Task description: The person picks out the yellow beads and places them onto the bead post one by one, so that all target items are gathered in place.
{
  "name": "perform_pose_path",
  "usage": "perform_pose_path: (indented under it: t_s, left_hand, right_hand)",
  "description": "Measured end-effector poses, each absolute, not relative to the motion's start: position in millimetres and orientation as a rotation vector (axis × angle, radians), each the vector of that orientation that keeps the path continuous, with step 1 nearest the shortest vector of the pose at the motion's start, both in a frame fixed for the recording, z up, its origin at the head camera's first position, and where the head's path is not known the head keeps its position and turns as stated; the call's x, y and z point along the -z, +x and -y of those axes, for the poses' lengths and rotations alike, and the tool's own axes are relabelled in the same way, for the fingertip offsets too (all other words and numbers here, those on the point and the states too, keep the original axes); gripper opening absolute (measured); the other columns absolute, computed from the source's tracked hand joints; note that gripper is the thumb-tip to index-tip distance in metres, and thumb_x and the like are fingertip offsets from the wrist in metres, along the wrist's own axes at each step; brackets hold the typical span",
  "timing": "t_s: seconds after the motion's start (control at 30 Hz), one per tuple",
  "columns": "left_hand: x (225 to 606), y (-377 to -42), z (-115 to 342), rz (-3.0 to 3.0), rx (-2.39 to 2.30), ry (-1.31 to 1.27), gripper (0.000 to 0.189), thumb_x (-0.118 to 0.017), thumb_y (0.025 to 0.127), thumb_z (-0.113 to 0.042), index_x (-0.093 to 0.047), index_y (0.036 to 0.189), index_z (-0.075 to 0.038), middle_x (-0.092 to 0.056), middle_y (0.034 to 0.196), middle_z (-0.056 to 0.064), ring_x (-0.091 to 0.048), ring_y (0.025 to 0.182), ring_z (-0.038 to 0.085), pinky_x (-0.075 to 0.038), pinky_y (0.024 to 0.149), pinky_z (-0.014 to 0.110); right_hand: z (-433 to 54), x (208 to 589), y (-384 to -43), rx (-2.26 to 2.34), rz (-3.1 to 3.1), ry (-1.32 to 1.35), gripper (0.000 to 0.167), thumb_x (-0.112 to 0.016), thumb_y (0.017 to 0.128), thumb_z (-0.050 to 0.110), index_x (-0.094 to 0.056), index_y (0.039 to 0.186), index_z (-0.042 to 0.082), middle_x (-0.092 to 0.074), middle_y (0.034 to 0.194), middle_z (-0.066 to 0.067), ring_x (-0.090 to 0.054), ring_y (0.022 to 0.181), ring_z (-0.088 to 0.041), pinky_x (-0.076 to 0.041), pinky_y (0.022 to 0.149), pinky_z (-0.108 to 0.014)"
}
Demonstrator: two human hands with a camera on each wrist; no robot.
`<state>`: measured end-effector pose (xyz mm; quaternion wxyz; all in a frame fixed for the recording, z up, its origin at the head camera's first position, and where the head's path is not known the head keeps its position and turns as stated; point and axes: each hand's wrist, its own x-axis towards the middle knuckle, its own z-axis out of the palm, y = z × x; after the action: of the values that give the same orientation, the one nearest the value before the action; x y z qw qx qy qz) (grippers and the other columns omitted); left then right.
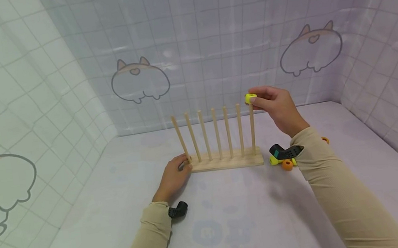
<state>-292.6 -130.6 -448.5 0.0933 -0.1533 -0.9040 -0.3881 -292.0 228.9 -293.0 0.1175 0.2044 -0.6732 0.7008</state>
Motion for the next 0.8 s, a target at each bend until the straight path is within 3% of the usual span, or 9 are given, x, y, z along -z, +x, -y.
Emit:
perform_pose_path:
  t_s: [0.3, 0.8]
  left_hand:
    - [451.3, -293.4, 131.4, 2.68, 1.134, -0.459, 0.037, -0.063, 0.097, -0.016, -0.066, 0.128, 0.002, -0.055, 0.143, 0.015, -0.046, 0.135, 0.038, -0.034, 0.114, 0.05]
    - [448.0, -293.1, 131.3, 2.676, 1.135, -0.474, 0.036, -0.063, 0.097, -0.014, -0.065, 0.128, 0.004, -0.055, 0.143, 0.017, -0.046, 0.134, 0.039, -0.034, 0.113, 0.052]
  right_hand:
    - [-227.8, 290.2, -293.0, -1.909, 2.092, 0.558, 0.039, -0.07, 0.096, 0.016, -0.063, 0.129, -0.003, -0.066, 0.118, -0.01, -0.066, 0.104, -0.018, -0.055, 0.087, -0.023]
    - [-228.0, 288.9, -293.1, -1.905, 2.128, 0.534, 0.042, -0.071, 0.095, 0.018, -0.062, 0.131, -0.002, -0.065, 0.117, -0.01, -0.064, 0.106, -0.023, -0.054, 0.09, -0.022]
